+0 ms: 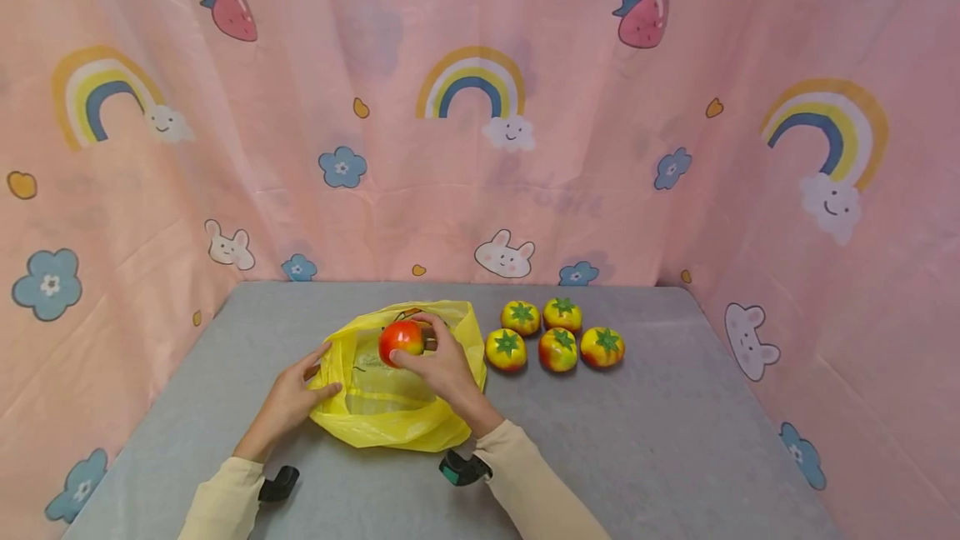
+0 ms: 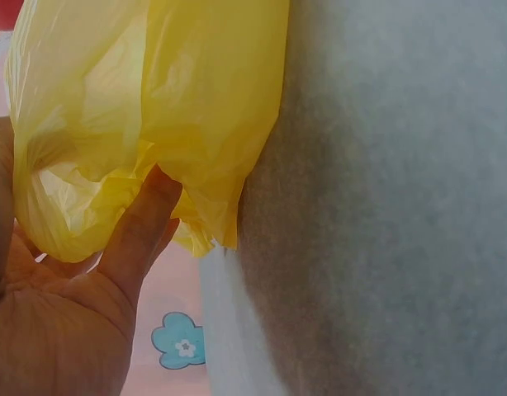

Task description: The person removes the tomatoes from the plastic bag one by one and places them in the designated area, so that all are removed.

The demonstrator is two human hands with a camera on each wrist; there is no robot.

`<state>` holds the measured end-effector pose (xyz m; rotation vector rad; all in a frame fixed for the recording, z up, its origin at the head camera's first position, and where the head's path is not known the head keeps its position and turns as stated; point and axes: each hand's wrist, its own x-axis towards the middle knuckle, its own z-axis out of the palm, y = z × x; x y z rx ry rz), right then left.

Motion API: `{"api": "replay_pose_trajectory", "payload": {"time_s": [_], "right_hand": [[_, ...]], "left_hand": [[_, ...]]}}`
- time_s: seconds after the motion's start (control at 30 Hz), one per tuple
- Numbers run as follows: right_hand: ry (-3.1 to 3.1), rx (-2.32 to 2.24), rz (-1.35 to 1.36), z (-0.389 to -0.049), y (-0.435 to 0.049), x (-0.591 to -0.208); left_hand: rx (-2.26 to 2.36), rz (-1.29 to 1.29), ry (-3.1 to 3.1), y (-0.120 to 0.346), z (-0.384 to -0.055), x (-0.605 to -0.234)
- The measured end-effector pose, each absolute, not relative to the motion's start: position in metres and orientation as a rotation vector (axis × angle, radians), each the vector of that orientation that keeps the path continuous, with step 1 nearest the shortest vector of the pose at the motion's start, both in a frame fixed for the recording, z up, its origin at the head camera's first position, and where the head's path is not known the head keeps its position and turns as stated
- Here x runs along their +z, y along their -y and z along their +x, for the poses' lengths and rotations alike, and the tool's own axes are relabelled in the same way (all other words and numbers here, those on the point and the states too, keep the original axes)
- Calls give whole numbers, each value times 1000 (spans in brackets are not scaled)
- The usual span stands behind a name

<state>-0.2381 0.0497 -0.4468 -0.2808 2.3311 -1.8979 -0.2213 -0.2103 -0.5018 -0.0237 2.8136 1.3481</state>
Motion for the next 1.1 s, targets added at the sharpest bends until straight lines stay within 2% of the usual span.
{"api": "replay_pose_trajectory", "payload": {"time_s": [1.1], "right_hand": [[-2351,-1899,-319,-224,-82,-437]], "left_hand": [[1345,-25,-2811,209,-220,-498]]}}
